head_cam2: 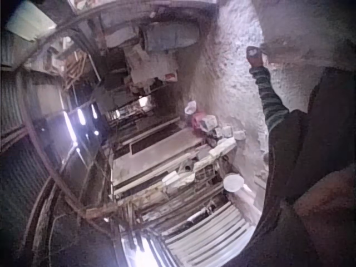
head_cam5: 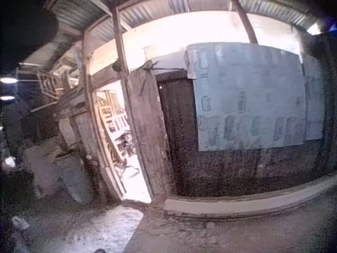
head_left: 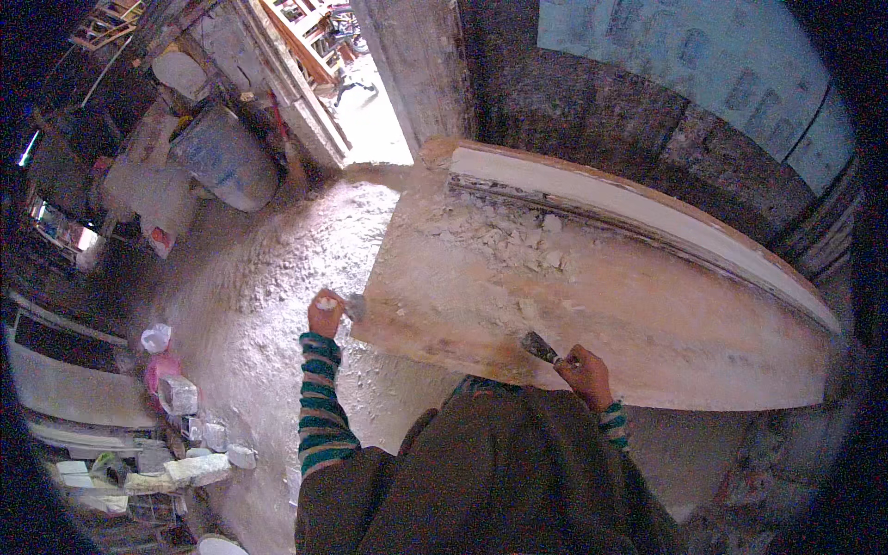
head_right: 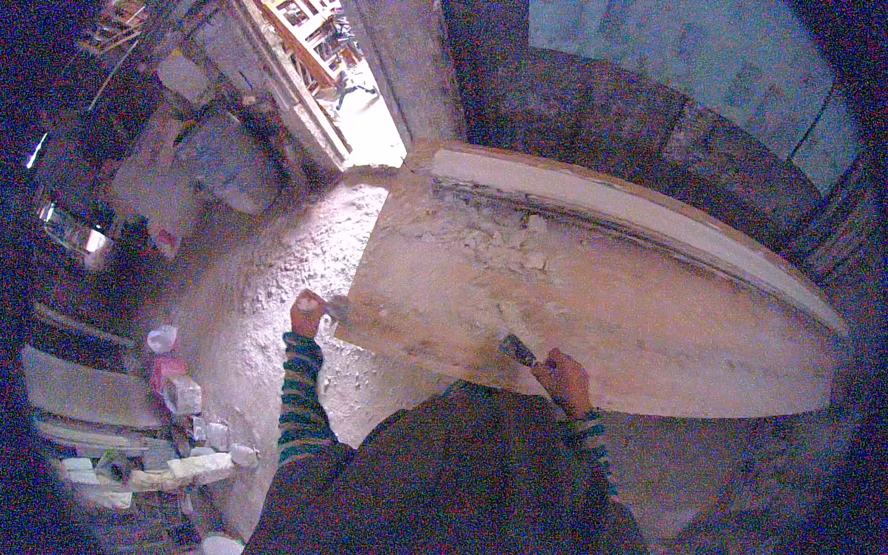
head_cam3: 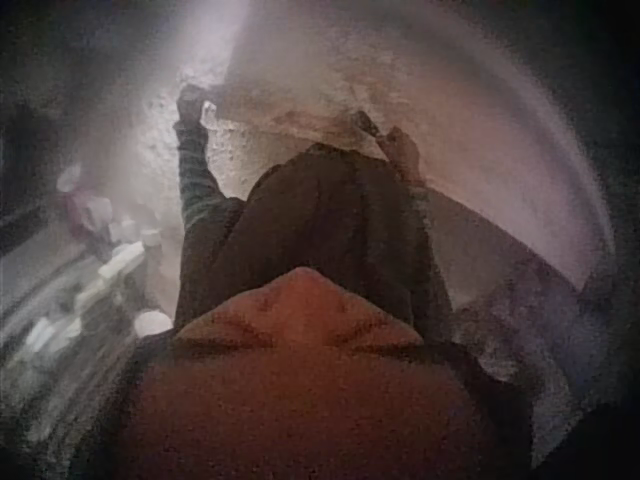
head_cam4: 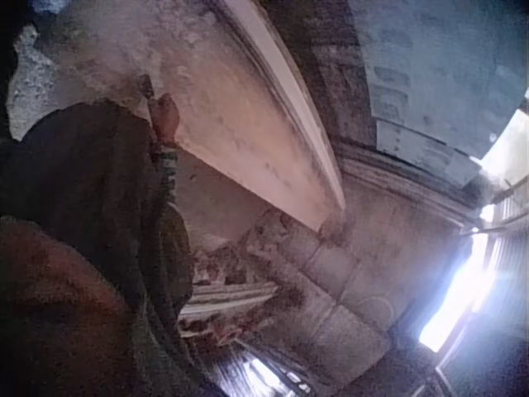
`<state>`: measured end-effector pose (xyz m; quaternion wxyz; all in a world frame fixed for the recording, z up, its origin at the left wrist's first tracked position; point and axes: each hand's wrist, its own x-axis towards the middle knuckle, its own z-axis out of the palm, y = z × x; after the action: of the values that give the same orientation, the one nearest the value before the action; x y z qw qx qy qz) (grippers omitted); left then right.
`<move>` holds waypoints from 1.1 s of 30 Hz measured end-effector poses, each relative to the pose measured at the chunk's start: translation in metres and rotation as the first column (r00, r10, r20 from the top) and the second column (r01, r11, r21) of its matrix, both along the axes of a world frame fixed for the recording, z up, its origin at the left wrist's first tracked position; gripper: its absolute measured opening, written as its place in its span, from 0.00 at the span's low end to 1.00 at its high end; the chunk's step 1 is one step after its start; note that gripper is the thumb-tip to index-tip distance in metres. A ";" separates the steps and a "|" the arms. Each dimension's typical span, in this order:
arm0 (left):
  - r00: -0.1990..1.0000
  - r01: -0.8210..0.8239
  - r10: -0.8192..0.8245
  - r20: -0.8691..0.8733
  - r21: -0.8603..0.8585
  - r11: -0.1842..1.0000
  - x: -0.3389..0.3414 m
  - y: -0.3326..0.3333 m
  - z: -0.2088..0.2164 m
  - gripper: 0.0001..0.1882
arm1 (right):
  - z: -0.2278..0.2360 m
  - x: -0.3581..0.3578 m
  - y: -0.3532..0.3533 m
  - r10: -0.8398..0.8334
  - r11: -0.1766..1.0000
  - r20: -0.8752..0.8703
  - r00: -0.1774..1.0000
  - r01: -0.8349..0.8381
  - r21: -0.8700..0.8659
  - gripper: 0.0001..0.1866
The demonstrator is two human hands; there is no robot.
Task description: The person scrapes a white powdery substance from a large wooden board using a small metal scraper. They repeatedly scrape the surface and wipe the residue with their hand, working along the length of the board.
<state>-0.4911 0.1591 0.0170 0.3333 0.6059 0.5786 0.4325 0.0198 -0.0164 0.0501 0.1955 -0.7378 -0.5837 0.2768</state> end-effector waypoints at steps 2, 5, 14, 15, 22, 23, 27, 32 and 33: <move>0.962 -0.045 0.086 -0.258 0.160 0.986 -0.002 0.023 -0.006 0.05 | 0.003 0.001 -0.002 -0.019 1.000 0.002 1.000 0.019 -0.005 0.17; 0.959 -0.222 0.260 -0.116 0.264 0.938 0.050 0.054 0.006 0.07 | 0.010 0.003 -0.005 -0.074 0.996 0.020 0.997 0.075 -0.054 0.17; 0.911 -0.123 0.038 0.412 0.181 0.976 0.299 0.143 -0.052 0.10 | 0.021 0.002 -0.010 -0.079 0.993 0.018 0.997 0.080 -0.083 0.18; 0.894 -0.172 0.066 0.444 0.203 0.964 0.296 0.156 -0.077 0.09 | 0.018 0.000 -0.006 -0.021 0.997 0.029 0.999 0.023 -0.074 0.18; 0.892 -0.176 0.115 0.437 0.101 0.979 0.223 0.185 -0.091 0.08 | 0.004 0.003 -0.019 -0.048 0.999 -0.033 0.998 0.048 -0.019 0.19; 0.916 -0.182 0.124 0.382 0.119 0.976 0.212 0.184 -0.094 0.07 | 0.000 0.004 -0.021 -0.066 0.998 -0.020 0.998 0.066 -0.006 0.18; 0.972 -0.136 0.104 0.213 0.144 0.980 0.180 0.161 -0.060 0.06 | -0.010 0.012 -0.032 -0.149 0.988 0.010 0.989 0.149 0.027 0.17; 0.941 -0.329 0.297 0.163 0.230 0.916 0.076 0.160 -0.058 0.06 | -0.008 0.009 -0.023 -0.105 0.994 0.027 0.994 0.105 -0.008 0.18; 0.922 -0.383 0.353 0.157 0.259 0.887 0.041 0.163 -0.061 0.05 | -0.009 0.007 -0.019 -0.082 0.997 0.026 0.996 0.082 0.007 0.18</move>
<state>-0.4498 0.3220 -0.0444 0.1845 0.5028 0.5962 0.5980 0.0272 -0.0351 0.0415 0.2012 -0.7641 -0.5565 0.2570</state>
